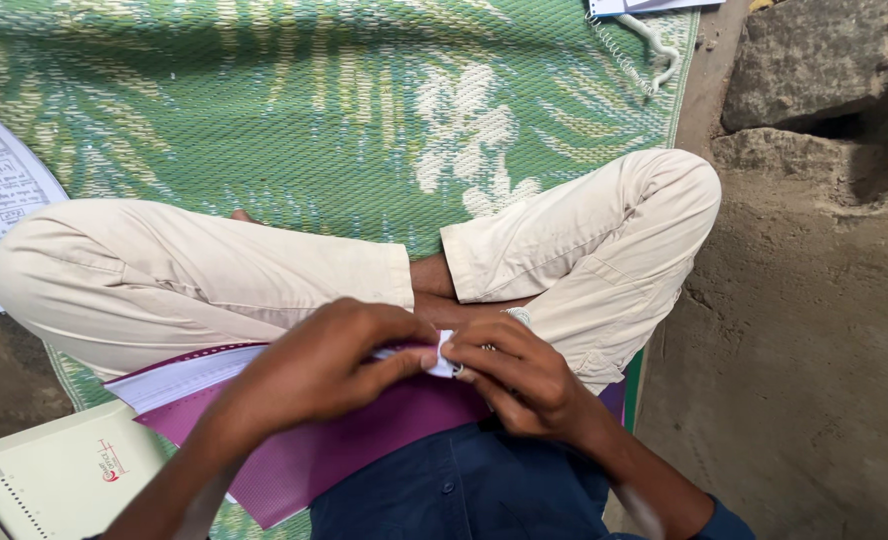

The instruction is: The person inserts a spiral coil through the pre-punched holes of a notebook and several papers, rotating the coil by hand until it is fully threaded through the spine.

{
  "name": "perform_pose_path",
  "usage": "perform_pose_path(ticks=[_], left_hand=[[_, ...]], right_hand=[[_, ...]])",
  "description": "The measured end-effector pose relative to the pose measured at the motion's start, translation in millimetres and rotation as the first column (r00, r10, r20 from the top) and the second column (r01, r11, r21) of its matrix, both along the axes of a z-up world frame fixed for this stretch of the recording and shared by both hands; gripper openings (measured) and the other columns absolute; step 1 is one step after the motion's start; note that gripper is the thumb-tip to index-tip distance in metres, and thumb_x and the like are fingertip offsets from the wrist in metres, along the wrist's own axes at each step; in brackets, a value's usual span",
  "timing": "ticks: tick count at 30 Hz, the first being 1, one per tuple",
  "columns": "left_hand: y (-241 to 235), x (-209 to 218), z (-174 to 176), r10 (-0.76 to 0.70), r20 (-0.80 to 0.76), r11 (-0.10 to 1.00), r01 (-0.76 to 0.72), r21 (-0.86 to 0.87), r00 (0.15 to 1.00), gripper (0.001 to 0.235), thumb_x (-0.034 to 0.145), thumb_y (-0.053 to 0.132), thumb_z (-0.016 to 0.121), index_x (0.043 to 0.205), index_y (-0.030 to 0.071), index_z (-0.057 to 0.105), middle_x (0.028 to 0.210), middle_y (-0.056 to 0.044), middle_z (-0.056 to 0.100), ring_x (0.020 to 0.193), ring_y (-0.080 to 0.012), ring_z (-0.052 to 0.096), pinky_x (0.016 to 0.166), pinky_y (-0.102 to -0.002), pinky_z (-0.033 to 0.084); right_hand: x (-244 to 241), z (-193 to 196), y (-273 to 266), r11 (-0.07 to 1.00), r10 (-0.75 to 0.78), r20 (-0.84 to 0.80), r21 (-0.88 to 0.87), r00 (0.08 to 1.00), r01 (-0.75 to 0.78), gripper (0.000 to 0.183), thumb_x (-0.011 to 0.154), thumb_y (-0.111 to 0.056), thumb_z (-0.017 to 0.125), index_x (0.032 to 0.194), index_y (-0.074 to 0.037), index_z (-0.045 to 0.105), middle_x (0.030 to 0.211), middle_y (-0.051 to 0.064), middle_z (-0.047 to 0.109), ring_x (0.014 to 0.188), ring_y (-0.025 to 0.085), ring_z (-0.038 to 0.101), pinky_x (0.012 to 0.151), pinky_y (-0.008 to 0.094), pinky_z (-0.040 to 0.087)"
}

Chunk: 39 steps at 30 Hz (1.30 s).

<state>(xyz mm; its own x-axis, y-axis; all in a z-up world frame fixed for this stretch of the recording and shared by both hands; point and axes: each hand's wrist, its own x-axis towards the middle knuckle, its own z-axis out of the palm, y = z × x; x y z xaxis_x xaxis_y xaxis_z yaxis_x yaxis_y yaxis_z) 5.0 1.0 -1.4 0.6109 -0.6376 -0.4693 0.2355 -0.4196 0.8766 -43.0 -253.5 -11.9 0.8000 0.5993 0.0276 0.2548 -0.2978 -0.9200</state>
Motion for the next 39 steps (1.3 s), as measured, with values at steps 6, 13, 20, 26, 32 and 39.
perform_pose_path(ticks=[6,13,20,26,32,39], left_hand=[[6,21,-11,0.016,-0.059,0.995,-0.022,-0.096,0.998,0.033,0.094,0.030,0.065,0.119,0.011,0.077,0.094,-0.013,0.081,0.081,-0.0229,0.078,0.074,-0.036,0.057],[13,37,-20,-0.039,-0.321,0.995,0.007,-0.099,0.946,0.037,0.097,0.037,0.062,0.105,0.005,0.080,0.069,-0.003,0.070,0.063,-0.0082,0.055,0.057,-0.031,0.046],[16,39,-31,-0.049,-0.308,0.994,0.015,-0.112,0.950,0.038,0.099,0.035,0.061,0.096,0.002,0.078,0.066,-0.001,0.065,0.062,-0.0062,0.050,0.056,-0.030,0.043],[13,33,-34,0.037,-0.112,0.997,-0.045,-0.068,0.993,0.034,0.091,0.033,0.068,0.106,0.003,0.074,0.078,-0.009,0.077,0.066,-0.0149,0.070,0.061,-0.035,0.053],[8,21,-20,0.072,0.060,0.997,-0.073,0.016,0.996,0.032,0.095,0.032,0.063,0.101,0.003,0.076,0.072,-0.019,0.073,0.058,-0.0299,0.069,0.058,-0.040,0.051],[5,19,4,0.028,-0.089,0.990,-0.015,0.138,0.996,0.035,0.094,0.037,0.061,0.114,0.013,0.077,0.066,-0.018,0.070,0.055,-0.0321,0.068,0.057,-0.042,0.049]], right_hand=[[10,-7,11,0.987,-0.157,0.065,-0.033,0.985,0.159,0.030,0.088,0.007,0.075,0.117,0.003,0.069,0.110,0.014,0.069,0.104,0.029,0.070,0.090,0.039,0.056],[20,-6,18,0.989,-0.145,0.078,0.011,0.986,0.144,0.032,0.086,0.007,0.077,0.116,0.003,0.067,0.111,0.014,0.069,0.105,0.029,0.070,0.089,0.038,0.057],[20,7,19,0.999,0.009,0.265,-0.044,0.964,0.002,0.036,0.085,0.009,0.078,0.119,0.004,0.066,0.112,0.015,0.067,0.104,0.030,0.069,0.089,0.039,0.057],[14,5,17,1.000,-0.029,0.107,0.012,0.994,0.028,0.033,0.086,0.004,0.079,0.116,0.002,0.068,0.110,0.015,0.069,0.104,0.029,0.070,0.091,0.040,0.056],[11,-5,14,0.990,-0.124,-0.115,0.057,0.986,0.131,0.024,0.091,0.004,0.074,0.115,0.002,0.070,0.109,0.015,0.071,0.102,0.026,0.073,0.087,0.035,0.059],[13,-13,19,0.970,-0.241,-0.067,0.004,0.968,0.242,0.027,0.093,-0.001,0.075,0.120,0.001,0.072,0.109,0.015,0.072,0.098,0.023,0.074,0.083,0.030,0.060]])
